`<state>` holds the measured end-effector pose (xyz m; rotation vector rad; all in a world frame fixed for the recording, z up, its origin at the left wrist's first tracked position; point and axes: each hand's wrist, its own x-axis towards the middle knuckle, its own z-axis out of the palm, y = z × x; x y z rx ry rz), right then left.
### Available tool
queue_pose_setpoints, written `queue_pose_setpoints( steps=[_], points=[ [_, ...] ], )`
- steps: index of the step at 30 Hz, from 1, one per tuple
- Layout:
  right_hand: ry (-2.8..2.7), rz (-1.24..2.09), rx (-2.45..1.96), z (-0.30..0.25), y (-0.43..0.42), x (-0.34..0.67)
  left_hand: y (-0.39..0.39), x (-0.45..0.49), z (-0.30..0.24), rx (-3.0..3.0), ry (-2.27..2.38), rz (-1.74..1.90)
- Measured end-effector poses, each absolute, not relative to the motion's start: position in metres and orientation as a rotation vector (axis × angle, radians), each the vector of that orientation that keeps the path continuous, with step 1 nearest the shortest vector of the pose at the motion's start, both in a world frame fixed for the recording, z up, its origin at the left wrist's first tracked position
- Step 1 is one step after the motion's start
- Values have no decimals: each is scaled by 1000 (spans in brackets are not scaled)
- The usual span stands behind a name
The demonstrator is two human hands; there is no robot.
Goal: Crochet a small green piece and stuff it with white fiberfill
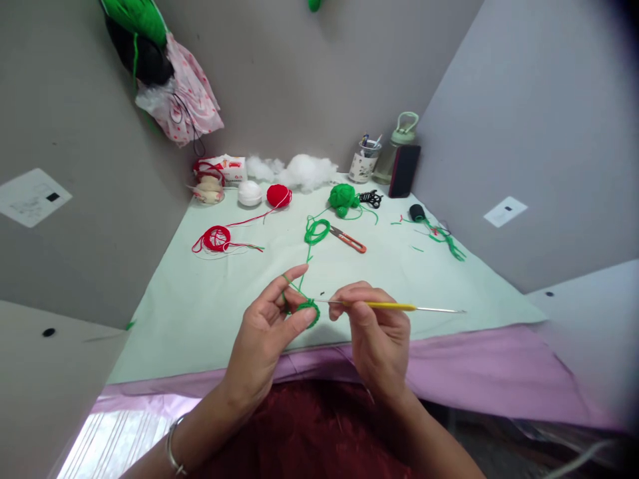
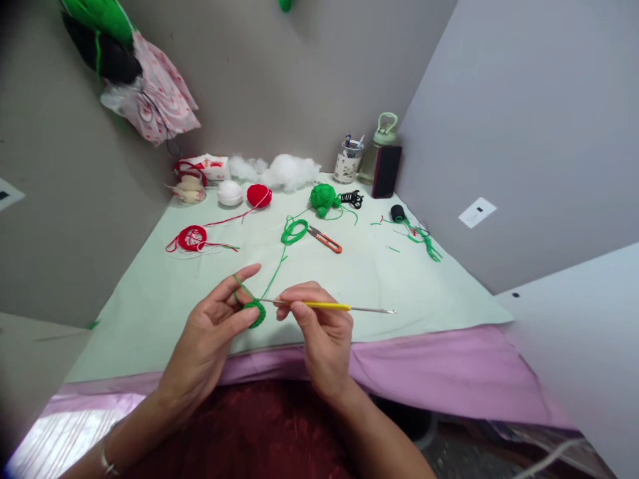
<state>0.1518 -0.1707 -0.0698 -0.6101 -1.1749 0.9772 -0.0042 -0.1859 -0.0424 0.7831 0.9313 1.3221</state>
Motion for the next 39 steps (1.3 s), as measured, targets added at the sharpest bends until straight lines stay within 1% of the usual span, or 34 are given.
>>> queue_pose_setpoints(
  steps=[4, 8, 11, 15, 19, 24, 31, 39],
  points=[
    [-1169, 987, -619, -65, -169, 156, -182, -10, -39, 664, 851, 1228],
    [-1049, 1140, -597, -59, -167, 156, -180, -14, -38, 591, 784, 1115],
    [-1059, 1223, -595, -60, -167, 152, -181, -11, -41, 649, 793, 1106],
    [-1198, 1109, -644, -70, -168, 149, -184, -6, -47, 744, 829, 1133],
    [-1217, 1035, -697, -75, -167, 152, -185, -11, -49, 769, 839, 1130],
    [-1225, 1068, -641, -71, -166, 151, -185, -16, -45, 763, 793, 1111],
    [-1378, 1144, -654, -61, -167, 155, -188, -13, -38, 762, 811, 1140],
    [-1421, 1026, -640, -59, -165, 159, -187, -16, -47, 887, 762, 1111]
  ],
)
